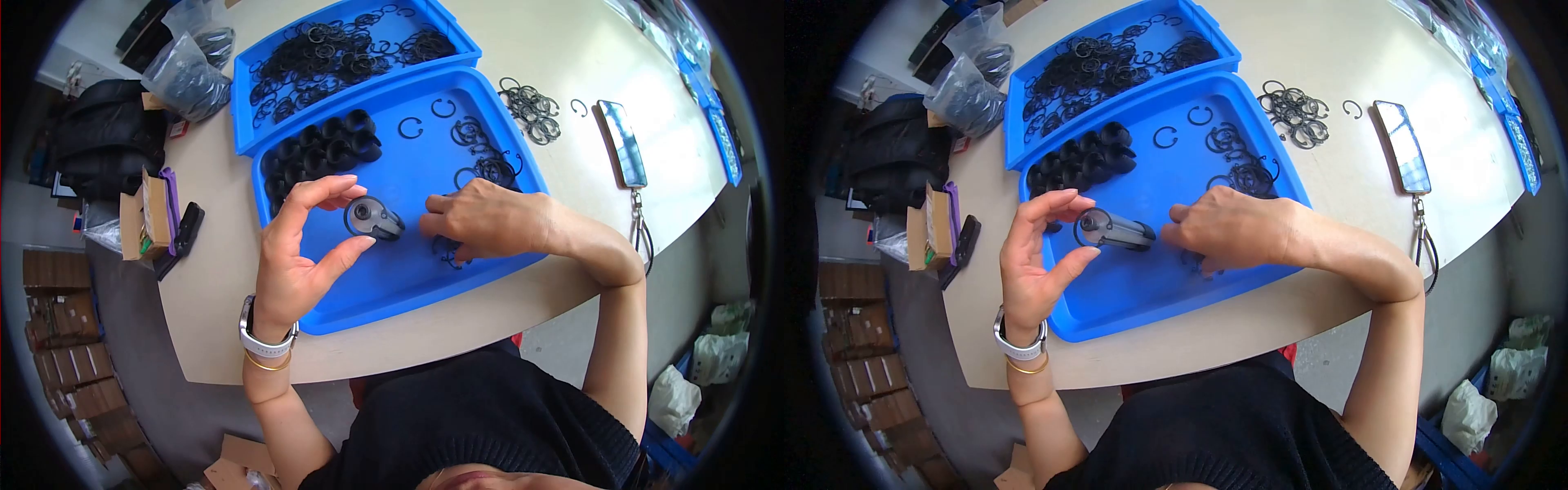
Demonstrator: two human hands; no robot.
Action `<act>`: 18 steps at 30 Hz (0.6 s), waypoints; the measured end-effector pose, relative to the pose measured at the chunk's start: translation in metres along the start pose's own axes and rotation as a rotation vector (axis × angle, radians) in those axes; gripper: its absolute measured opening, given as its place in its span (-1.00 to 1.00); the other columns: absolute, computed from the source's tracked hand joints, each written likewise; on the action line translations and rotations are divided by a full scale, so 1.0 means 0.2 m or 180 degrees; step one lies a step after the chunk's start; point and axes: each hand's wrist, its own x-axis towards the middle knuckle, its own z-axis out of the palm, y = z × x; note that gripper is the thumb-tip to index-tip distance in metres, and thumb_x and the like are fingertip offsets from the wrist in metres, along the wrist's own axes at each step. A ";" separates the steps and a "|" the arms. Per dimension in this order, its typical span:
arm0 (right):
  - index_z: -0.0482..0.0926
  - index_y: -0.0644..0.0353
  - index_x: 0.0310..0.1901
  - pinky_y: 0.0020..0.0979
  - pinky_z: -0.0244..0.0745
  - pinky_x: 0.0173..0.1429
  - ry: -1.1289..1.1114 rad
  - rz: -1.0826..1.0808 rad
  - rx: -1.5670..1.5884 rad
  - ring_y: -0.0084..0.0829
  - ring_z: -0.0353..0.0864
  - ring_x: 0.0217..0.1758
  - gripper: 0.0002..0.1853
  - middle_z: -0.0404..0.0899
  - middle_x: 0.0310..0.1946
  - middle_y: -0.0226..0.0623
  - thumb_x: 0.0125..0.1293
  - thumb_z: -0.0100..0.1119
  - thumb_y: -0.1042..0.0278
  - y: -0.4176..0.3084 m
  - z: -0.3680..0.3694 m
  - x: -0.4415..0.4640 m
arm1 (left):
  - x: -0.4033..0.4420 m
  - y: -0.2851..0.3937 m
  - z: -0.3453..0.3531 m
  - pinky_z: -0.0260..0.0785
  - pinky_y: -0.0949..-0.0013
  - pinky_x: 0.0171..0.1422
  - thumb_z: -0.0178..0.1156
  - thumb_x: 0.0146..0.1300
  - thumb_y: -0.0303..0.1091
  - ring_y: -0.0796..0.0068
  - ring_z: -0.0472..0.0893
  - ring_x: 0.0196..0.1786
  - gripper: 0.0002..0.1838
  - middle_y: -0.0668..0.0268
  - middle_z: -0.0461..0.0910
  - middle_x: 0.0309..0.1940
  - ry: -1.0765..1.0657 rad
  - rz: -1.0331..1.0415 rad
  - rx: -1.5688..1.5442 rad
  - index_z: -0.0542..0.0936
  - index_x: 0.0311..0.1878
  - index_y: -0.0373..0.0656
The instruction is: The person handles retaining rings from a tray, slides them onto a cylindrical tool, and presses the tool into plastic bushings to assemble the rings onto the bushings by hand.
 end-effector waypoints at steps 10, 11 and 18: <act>0.70 0.29 -0.21 -0.19 0.66 -0.06 0.0132 -0.0101 -0.0104 -0.09 0.76 -0.15 -0.77 0.69 -0.22 -0.13 0.20 0.42 0.32 0.02 -0.03 -0.02 | 0.00 -0.01 0.01 0.49 0.32 0.24 0.54 0.08 -0.51 0.37 0.66 0.07 -0.35 0.21 0.70 0.07 -0.0020 0.0009 0.0089 0.54 0.28 -0.18; 0.70 0.29 -0.22 -0.19 0.66 -0.07 0.0140 -0.0115 -0.0142 -0.09 0.76 -0.15 -0.78 0.69 -0.23 -0.13 0.21 0.41 0.32 0.03 -0.03 -0.02 | 0.00 -0.01 0.01 0.49 0.32 0.24 0.54 0.08 -0.51 0.37 0.66 0.07 -0.35 0.21 0.70 0.07 -0.0022 0.0008 0.0089 0.54 0.28 -0.18; 0.70 0.29 -0.25 -0.19 0.66 -0.09 0.0239 -0.0134 -0.0165 -0.10 0.77 -0.15 -0.81 0.71 -0.28 -0.11 0.23 0.38 0.33 0.04 -0.03 -0.03 | 0.00 -0.01 0.01 0.50 0.32 0.24 0.54 0.07 -0.51 0.37 0.67 0.07 -0.34 0.21 0.70 0.07 -0.0049 -0.0037 0.0071 0.54 0.28 -0.17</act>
